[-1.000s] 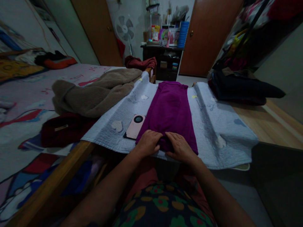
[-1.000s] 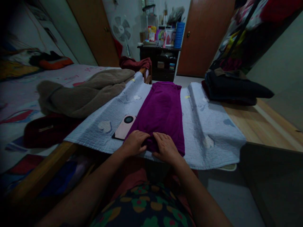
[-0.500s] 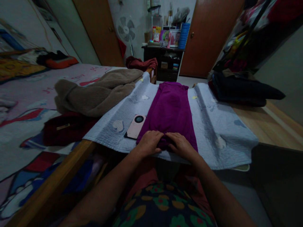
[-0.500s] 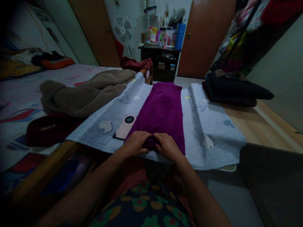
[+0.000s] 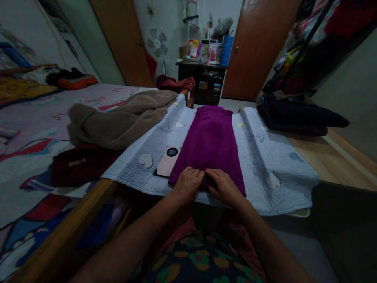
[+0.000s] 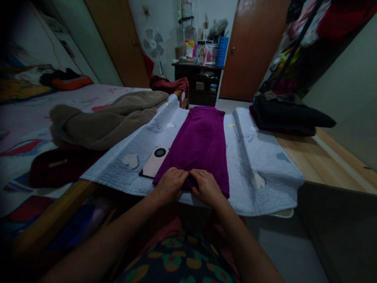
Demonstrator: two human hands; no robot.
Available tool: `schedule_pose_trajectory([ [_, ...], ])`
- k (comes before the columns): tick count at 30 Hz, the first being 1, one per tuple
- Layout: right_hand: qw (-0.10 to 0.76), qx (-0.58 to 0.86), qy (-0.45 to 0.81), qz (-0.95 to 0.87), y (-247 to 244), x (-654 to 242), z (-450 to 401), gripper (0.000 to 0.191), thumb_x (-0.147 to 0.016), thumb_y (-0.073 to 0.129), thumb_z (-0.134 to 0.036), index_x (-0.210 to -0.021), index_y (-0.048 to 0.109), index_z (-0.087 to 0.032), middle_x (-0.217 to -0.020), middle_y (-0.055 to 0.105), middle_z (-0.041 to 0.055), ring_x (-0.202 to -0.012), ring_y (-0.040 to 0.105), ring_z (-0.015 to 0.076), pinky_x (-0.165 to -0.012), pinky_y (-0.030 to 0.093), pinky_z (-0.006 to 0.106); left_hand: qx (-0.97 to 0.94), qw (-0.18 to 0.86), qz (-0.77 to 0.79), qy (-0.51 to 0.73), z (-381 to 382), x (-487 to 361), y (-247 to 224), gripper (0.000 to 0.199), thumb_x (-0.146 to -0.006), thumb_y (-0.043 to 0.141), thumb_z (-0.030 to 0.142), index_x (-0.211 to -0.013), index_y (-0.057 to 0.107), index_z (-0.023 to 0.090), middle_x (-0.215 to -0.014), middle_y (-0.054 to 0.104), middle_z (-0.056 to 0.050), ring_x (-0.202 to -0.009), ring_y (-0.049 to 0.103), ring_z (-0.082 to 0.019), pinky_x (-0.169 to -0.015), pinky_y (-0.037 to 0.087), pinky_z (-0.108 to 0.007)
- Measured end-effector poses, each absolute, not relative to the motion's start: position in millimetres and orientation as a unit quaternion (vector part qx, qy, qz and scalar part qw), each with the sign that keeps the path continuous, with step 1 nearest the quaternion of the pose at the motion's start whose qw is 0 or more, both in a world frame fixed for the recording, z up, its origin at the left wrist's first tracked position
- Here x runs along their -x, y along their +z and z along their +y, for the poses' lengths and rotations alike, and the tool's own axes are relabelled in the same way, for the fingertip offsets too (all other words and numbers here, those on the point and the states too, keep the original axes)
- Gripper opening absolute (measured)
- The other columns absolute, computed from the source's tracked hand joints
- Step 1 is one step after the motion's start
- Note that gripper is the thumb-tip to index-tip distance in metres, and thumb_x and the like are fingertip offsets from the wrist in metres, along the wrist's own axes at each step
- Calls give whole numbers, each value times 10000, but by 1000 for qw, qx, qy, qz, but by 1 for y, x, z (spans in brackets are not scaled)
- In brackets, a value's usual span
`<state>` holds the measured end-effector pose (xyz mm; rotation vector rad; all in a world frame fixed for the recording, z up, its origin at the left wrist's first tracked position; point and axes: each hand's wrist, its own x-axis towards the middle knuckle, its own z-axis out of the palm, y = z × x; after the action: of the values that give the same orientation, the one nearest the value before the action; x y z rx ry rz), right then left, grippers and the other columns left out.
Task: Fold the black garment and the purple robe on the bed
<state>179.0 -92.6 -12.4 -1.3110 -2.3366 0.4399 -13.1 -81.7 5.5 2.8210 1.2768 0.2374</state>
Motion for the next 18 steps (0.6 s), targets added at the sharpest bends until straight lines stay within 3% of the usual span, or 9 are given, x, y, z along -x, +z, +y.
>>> schedule_pose_trajectory([
  [4,211,472,153,-842,-13,-178,-94,588,-750,594,-151,-1331,500,-162,-1322,568,120,-1230,495,243,-1056,386,436,-901,9,423,98,-88,11,2,312,-776,498,93,-1077,549,155,-957,613,-107,-939,566,-261,-906,397,-426],
  [11,216,475,151,-840,-13,-178,-95,612,-735,603,-166,-1337,488,-175,-1325,564,120,-1231,492,245,-1042,392,433,-897,30,420,133,-90,15,-8,584,-706,585,150,-1274,453,176,-1132,607,-123,-1074,552,-286,-934,404,-431],
  [18,190,506,131,-831,-8,-170,-100,675,-713,665,-273,-1346,461,-154,-1348,533,134,-1235,466,277,-1042,372,446,-906,25,407,116,-78,19,-6,309,-764,593,150,-1063,530,200,-1001,654,-73,-953,603,-250,-860,440,-388],
])
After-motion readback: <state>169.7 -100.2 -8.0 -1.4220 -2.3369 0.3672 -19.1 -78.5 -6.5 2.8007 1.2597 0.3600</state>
